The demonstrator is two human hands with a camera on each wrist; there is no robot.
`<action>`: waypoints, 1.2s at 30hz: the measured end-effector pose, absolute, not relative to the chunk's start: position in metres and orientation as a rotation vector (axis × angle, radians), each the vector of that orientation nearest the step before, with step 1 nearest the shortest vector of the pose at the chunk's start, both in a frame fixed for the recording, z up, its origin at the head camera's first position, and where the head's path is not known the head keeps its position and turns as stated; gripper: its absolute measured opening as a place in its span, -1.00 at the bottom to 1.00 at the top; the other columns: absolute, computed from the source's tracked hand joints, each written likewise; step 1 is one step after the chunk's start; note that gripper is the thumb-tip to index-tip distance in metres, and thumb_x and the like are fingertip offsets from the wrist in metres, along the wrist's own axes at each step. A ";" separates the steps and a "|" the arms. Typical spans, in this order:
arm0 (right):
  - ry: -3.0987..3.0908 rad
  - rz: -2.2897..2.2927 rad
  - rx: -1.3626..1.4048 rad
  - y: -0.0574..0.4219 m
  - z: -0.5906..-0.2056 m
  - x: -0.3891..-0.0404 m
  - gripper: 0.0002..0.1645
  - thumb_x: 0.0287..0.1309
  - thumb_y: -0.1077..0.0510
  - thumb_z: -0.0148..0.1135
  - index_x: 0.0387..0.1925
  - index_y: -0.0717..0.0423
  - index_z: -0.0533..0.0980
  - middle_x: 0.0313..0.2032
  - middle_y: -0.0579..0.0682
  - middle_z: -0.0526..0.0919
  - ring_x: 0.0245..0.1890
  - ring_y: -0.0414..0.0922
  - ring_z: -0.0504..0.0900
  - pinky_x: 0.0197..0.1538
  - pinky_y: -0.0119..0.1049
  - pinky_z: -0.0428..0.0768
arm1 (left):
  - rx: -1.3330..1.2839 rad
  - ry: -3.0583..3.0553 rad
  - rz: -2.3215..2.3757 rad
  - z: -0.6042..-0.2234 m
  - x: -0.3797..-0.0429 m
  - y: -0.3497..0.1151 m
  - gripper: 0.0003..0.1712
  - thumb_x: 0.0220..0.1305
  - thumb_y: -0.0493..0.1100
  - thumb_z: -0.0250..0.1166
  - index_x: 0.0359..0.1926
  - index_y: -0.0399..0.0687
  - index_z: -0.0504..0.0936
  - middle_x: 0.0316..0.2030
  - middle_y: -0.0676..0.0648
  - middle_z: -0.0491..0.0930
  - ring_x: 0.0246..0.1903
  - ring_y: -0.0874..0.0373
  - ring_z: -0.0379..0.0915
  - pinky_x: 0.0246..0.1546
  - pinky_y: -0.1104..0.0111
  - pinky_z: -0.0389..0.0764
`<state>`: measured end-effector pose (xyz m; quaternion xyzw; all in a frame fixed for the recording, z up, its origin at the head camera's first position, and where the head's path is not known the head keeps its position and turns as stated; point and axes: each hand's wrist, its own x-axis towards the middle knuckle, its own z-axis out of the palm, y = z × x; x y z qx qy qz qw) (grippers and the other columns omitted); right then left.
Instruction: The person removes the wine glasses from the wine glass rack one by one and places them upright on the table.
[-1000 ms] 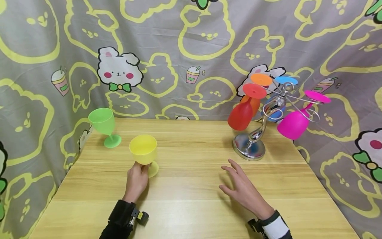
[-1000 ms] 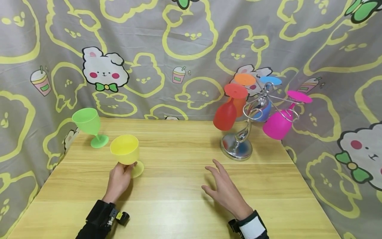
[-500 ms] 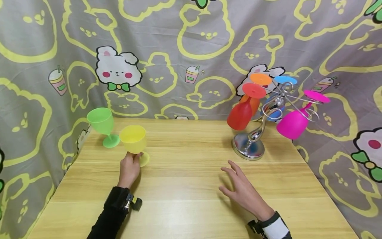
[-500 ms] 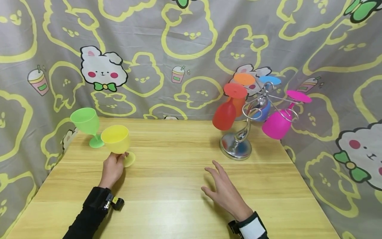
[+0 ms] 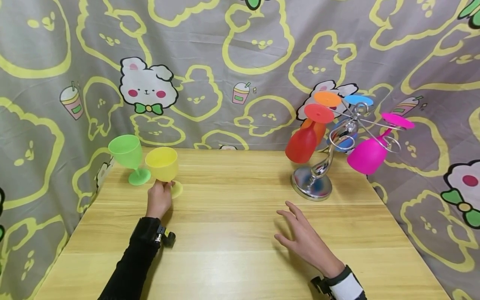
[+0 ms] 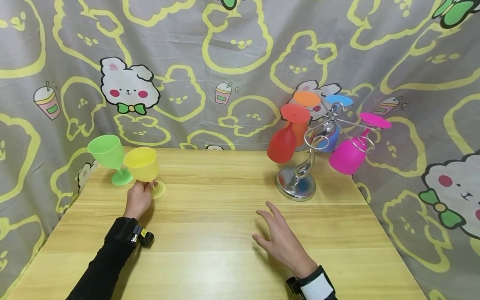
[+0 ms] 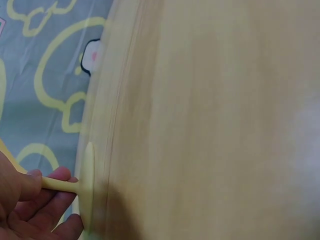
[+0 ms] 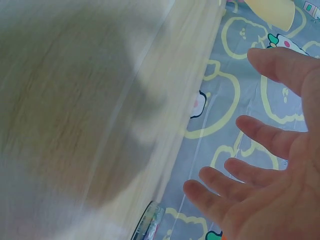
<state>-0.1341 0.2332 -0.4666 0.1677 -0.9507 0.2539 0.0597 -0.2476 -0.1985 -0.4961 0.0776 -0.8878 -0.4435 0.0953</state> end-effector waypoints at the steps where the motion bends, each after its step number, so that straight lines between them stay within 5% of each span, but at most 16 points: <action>1: -2.878 0.770 0.509 0.233 -0.466 -0.134 -0.23 0.19 0.10 0.62 0.38 0.17 0.52 0.57 0.41 0.28 0.44 0.40 0.49 0.36 0.34 0.60 | 0.231 -2.631 -1.314 -0.496 -0.250 -0.199 -0.73 0.69 -0.31 -0.03 0.18 -0.38 0.51 0.15 -0.45 0.68 0.36 -0.43 0.48 0.49 -0.22 0.41; 36: -2.913 0.782 0.487 0.233 -0.468 -0.127 -0.26 0.23 0.06 0.61 0.38 0.09 0.54 0.56 0.34 0.33 0.47 0.33 0.48 0.36 0.28 0.62 | 0.282 -2.631 -1.363 -0.500 -0.302 -0.229 -0.64 0.73 -0.22 -0.05 0.27 -0.36 0.52 0.23 -0.46 0.61 0.44 -0.42 0.37 0.57 -0.23 0.28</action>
